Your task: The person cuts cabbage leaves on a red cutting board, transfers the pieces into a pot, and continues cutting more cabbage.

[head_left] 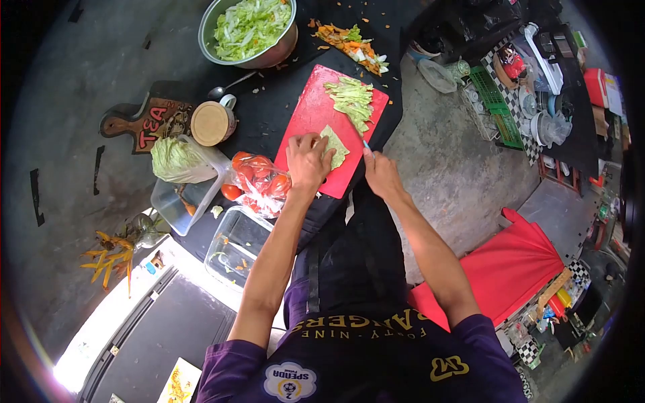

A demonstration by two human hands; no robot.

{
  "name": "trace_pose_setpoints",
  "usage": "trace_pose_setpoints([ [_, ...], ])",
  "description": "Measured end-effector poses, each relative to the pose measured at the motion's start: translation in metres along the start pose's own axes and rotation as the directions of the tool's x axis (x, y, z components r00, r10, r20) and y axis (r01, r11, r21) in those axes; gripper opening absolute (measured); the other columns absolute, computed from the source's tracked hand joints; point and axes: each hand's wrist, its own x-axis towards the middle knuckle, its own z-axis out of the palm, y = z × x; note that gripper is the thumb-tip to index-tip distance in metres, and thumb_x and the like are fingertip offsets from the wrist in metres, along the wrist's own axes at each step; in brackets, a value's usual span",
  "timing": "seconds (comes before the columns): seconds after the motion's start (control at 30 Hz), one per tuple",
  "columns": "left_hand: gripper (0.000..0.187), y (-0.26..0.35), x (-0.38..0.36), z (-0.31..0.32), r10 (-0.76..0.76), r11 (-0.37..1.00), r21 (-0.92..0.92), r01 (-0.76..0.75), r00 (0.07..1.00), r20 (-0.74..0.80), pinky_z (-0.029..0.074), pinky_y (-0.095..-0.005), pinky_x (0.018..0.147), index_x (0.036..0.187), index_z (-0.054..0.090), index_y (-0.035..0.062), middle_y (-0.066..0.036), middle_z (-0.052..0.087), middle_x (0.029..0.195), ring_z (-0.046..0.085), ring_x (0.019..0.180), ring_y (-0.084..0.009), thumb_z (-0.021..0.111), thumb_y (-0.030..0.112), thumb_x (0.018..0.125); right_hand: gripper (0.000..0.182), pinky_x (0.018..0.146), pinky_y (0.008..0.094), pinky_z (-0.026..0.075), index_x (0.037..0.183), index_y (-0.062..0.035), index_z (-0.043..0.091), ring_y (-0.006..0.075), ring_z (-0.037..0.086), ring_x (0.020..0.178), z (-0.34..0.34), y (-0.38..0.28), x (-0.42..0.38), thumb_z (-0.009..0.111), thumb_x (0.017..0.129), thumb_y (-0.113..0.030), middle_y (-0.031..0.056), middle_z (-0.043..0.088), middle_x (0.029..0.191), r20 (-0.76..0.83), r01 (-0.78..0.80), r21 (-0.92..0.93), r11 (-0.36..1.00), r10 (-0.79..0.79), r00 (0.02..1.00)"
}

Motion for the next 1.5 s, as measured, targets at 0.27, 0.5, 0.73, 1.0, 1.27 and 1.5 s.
trace_pose_setpoints([
  [0.27,0.028,0.002,0.008,0.009,0.036,0.998,0.059,-0.037,0.999,0.028,0.043,-0.0401,0.084,0.1,0.075,0.012,0.0,0.063,0.108,0.052,0.101,-0.0264,0.075,0.024,0.074,0.055,0.081,0.0583,0.048,0.101,0.0056,0.061,0.0529,0.061,0.089,0.028,-0.013,-0.017,0.036,0.101,-0.044,0.0353,0.063,0.087,0.085,-0.09,0.02,0.996,0.088,0.992],
  [0.5,0.026,-0.003,0.008,0.014,0.061,0.995,0.073,-0.067,0.995,0.076,0.043,-0.0406,0.083,0.099,0.075,0.0116,0.001,0.064,0.11,0.052,0.103,-0.0265,0.073,0.022,0.076,0.057,0.088,0.0576,0.047,0.107,0.0047,0.061,0.052,0.06,0.099,0.022,-0.036,-0.009,0.035,0.101,-0.046,0.0341,0.064,0.099,0.15,-0.186,-0.06,0.981,0.193,0.97],
  [0.73,0.024,0.003,0.01,0.02,-0.01,0.988,0.154,-0.008,0.993,0.115,0.043,-0.0426,0.083,0.098,0.075,0.0143,0.002,0.065,0.109,0.052,0.103,-0.0267,0.074,0.023,0.075,0.057,0.092,0.0548,0.046,0.11,0.0032,0.061,0.0499,0.058,0.105,0.022,-0.044,-0.007,0.035,0.1,-0.046,0.0329,0.062,0.107,0.178,-0.241,-0.122,0.963,0.26,0.949],
  [1.0,0.022,0.002,0.009,0.021,-0.024,0.99,0.144,0.011,0.996,0.091,0.043,-0.0432,0.082,0.096,0.076,0.0157,0.002,0.065,0.107,0.052,0.104,-0.027,0.074,0.022,0.075,0.053,0.085,0.0558,0.049,0.1,0.0024,0.062,0.05,0.061,0.096,0.036,-0.007,-0.043,0.039,0.1,-0.045,0.0329,0.064,0.094,0.107,-0.244,-0.14,0.959,0.26,0.96],
  [1.27,0.023,0.0,0.008,0.021,-0.02,0.996,0.089,0.013,0.997,0.073,0.043,-0.0435,0.084,0.098,0.076,0.0159,0.001,0.064,0.108,0.052,0.105,-0.0275,0.074,0.02,0.075,0.052,0.08,0.057,0.05,0.096,0.0016,0.062,0.0497,0.063,0.088,0.019,-0.008,-0.028,0.037,0.101,-0.044,0.0326,0.065,0.089,0.101,-0.139,-0.232,0.963,0.166,0.981],
  [1.5,0.024,0.005,0.003,0.022,-0.041,0.995,0.087,0.039,0.999,0.021,0.044,-0.043,0.085,0.1,0.075,0.0151,0.001,0.065,0.11,0.052,0.107,-0.0282,0.074,0.02,0.076,0.05,0.085,0.0562,0.048,0.102,0.0014,0.062,0.0501,0.062,0.092,-0.004,-0.007,-0.003,0.039,0.1,-0.043,0.0323,0.065,0.092,0.118,-0.083,-0.278,0.957,0.12,0.986],
])
